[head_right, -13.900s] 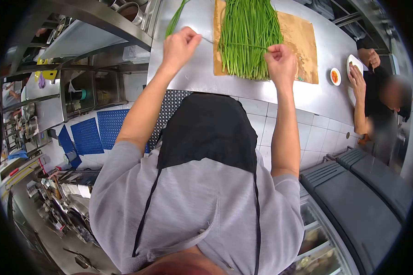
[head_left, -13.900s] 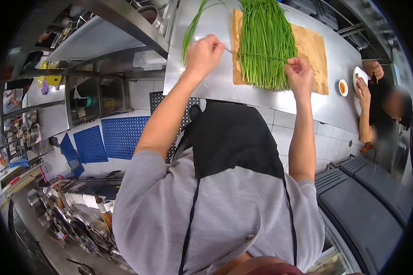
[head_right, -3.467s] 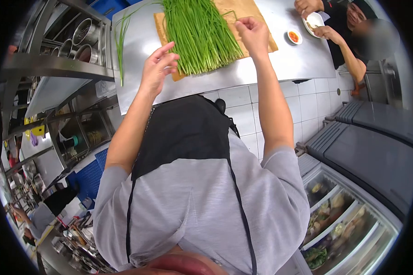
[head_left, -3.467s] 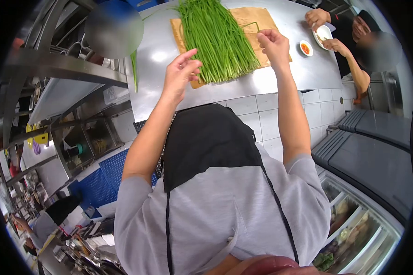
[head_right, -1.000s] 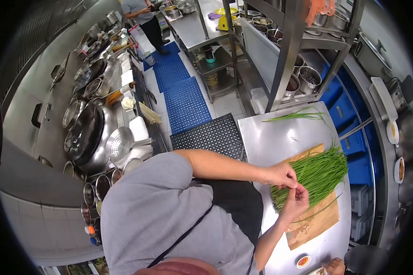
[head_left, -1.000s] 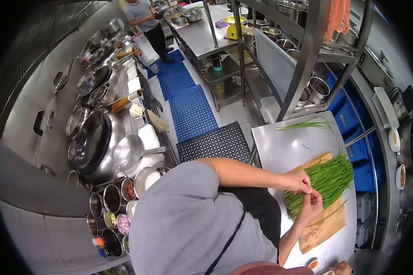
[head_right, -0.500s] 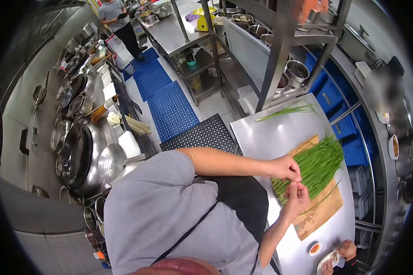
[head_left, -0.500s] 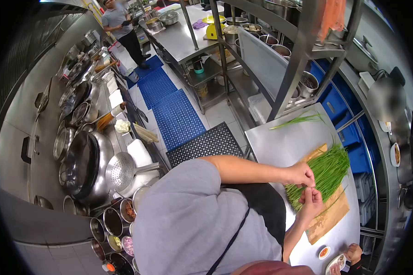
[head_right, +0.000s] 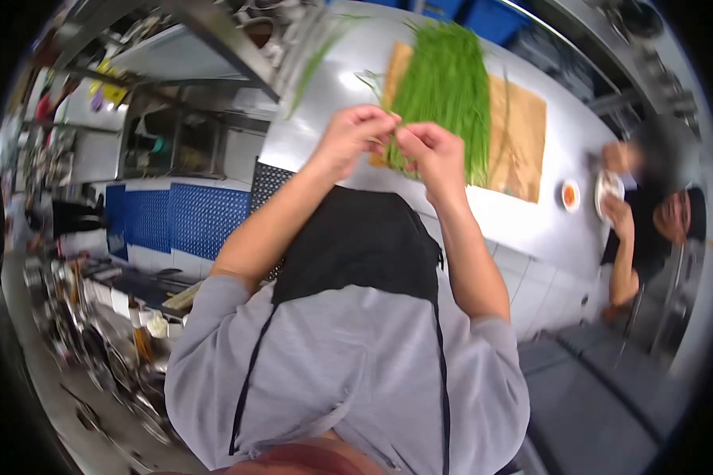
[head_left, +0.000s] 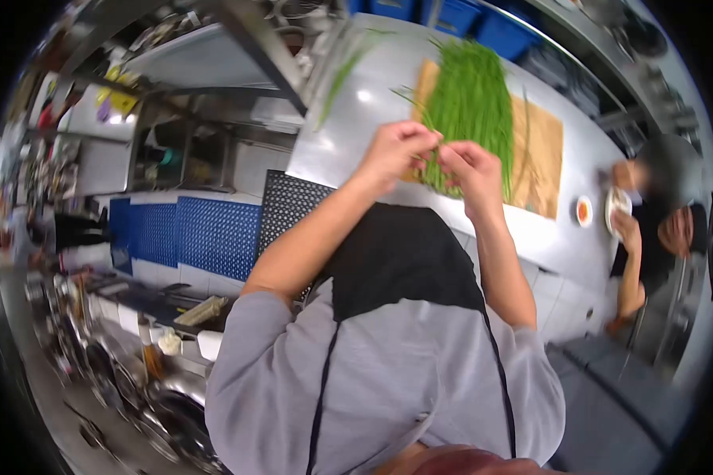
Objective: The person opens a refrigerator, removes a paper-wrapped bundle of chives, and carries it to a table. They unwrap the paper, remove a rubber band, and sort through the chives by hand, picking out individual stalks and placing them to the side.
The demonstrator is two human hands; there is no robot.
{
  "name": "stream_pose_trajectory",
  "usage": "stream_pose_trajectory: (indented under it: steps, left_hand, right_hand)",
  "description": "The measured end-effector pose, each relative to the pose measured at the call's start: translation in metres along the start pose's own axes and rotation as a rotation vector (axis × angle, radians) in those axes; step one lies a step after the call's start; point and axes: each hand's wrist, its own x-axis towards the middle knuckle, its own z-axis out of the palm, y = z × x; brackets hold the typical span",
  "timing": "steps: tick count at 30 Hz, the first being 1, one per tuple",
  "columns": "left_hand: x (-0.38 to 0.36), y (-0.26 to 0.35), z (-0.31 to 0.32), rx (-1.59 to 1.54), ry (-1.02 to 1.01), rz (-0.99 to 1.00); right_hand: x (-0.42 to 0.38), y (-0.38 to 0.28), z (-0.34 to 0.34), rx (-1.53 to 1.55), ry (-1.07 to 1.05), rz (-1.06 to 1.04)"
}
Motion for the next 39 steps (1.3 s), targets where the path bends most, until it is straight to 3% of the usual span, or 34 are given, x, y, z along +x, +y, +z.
stream_pose_trajectory:
  steps: [11,14,23,29,39]
  left_hand:
    - [-0.001,-0.008,0.020,-0.138,-0.087,-0.045]
    - [0.002,-0.016,0.021,-0.014,-0.109,-0.074]
    - [0.009,-0.023,0.021,-0.055,-0.150,-0.164]
    - [0.033,-0.011,0.005,-0.291,-0.031,-0.012]
    - [0.053,0.019,-0.014,-0.091,0.039,0.129]
  right_hand:
    - [-0.015,0.016,-0.022,-0.004,0.057,-0.079]
    - [-0.016,0.028,-0.027,-0.177,0.070,-0.224]
    - [-0.027,0.023,-0.039,-0.283,0.064,-0.130]
    - [-0.041,0.016,-0.066,-0.258,0.053,-0.088]
    - [-0.069,0.015,-0.115,-0.244,0.160,-0.078]
